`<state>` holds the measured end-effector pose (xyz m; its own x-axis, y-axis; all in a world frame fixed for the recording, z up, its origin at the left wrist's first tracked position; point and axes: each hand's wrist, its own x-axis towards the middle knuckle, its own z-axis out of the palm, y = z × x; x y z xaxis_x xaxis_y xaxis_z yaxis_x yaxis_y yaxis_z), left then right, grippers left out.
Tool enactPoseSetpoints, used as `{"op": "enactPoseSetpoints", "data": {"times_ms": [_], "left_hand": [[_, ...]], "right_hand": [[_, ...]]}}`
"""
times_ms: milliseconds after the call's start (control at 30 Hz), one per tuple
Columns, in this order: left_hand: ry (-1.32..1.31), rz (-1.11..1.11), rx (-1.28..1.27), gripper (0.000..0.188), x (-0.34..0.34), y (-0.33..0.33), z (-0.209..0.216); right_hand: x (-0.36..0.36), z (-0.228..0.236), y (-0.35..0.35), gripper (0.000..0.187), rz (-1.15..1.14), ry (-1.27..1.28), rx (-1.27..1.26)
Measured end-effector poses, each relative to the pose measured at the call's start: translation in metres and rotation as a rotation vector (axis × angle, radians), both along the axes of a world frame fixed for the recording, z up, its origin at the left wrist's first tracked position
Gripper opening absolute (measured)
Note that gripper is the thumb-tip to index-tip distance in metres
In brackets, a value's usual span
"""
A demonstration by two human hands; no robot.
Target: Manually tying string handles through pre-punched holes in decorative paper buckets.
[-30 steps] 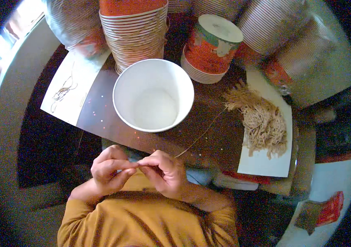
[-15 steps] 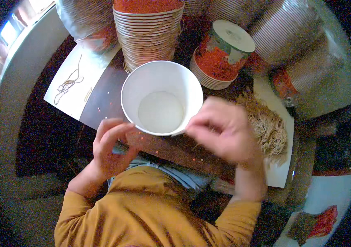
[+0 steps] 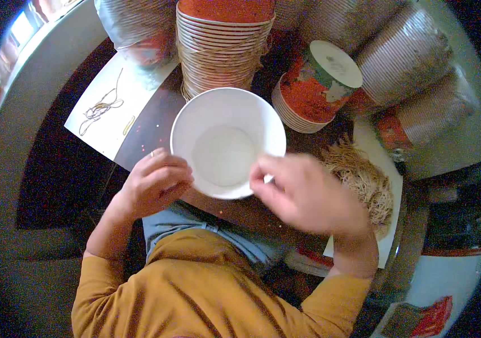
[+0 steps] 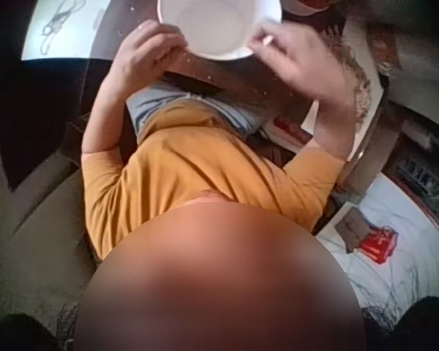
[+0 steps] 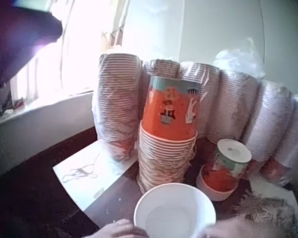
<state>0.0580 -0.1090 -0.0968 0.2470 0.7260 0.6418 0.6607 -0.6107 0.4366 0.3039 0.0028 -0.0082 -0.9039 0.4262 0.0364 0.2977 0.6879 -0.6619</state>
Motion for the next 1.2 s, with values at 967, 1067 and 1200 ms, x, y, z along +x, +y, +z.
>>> {"op": "enactPoseSetpoints", "data": {"times_ms": [967, 1067, 1200], "left_hand": [[-1.284, 0.005, -0.724, 0.054, 0.039, -0.018, -0.038], [-0.938, 0.311, -0.641, 0.023, 0.023, -0.002, -0.034], [-0.673, 0.416, -0.448, 0.019, 0.003, 0.035, -0.015]], "right_hand": [[0.002, -0.093, -0.073, 0.016, 0.094, 0.208, 0.815], [0.005, -0.090, -0.069, 0.013, 0.073, 0.255, 0.692], [0.016, -0.073, -0.062, 0.015, -0.042, 0.321, 0.482]]}}
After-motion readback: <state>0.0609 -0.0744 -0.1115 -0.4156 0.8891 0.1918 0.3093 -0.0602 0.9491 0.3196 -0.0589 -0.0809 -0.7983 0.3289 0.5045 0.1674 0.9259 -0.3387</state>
